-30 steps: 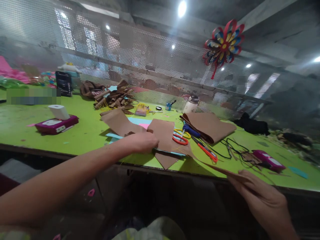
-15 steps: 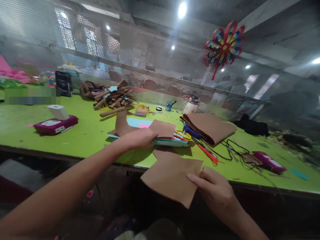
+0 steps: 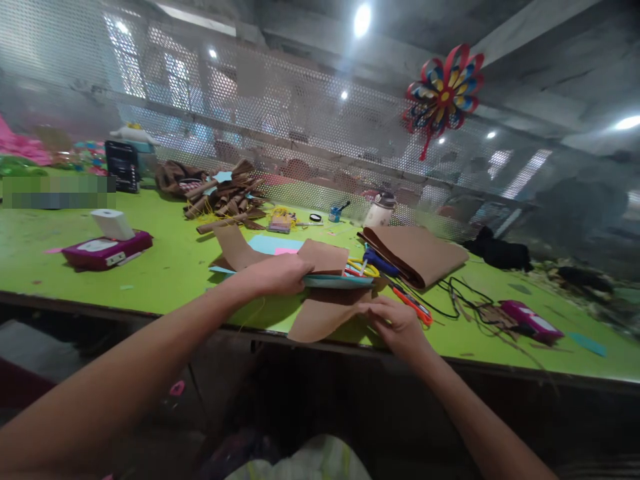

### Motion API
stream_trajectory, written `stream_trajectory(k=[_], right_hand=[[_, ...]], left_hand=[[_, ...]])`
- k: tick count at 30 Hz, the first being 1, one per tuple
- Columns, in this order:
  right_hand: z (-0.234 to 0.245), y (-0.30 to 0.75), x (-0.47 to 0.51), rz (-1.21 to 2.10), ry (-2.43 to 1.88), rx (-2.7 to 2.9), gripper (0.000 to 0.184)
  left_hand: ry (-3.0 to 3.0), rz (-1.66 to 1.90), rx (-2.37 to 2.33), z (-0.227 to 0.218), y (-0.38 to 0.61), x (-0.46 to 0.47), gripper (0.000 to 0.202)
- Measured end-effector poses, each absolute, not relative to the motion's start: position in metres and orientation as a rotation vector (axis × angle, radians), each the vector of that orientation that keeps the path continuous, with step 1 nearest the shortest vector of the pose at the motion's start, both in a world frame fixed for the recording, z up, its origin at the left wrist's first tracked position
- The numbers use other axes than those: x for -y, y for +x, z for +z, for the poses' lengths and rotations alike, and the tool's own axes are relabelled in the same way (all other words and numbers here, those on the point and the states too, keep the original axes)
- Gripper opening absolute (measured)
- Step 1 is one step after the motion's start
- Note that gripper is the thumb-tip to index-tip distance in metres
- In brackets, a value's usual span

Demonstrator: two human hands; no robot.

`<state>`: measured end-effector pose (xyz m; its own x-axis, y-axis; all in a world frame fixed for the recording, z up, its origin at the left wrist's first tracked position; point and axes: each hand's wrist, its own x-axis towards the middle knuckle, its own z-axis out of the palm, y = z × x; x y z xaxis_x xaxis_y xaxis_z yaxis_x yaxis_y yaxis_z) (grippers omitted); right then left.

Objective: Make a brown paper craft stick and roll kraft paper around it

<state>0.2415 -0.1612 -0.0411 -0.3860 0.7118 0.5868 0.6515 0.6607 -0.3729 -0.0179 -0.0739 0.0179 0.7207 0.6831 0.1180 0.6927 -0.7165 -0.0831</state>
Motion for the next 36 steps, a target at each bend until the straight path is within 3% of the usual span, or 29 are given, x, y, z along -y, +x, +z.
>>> stream_trajectory(k=[12,21,28,33,36], right_hand=[[-0.057,0.244,0.166,-0.281,-1.4,2.133,0.026],[-0.025,0.272,0.171,0.054,-1.447,2.353,0.044],[0.019,0.268,0.172,0.035,-1.356,2.239,0.03],[-0.002,0.205,0.168,-0.075,-1.067,2.288,0.059],[-0.026,0.192,0.168,-0.037,-1.007,2.177,0.04]], left_hand=[[-2.713,-0.182,1.184,0.012,-0.019,0.078,0.024],[-2.918,-0.195,1.013,0.009,-0.032,0.089,0.029],[-3.011,-0.243,1.144,0.021,-0.041,0.093,0.05],[-2.722,-0.461,1.324,0.018,-0.028,0.112,0.048],[-2.711,-0.476,1.265,0.008,-0.019,0.138,0.04]])
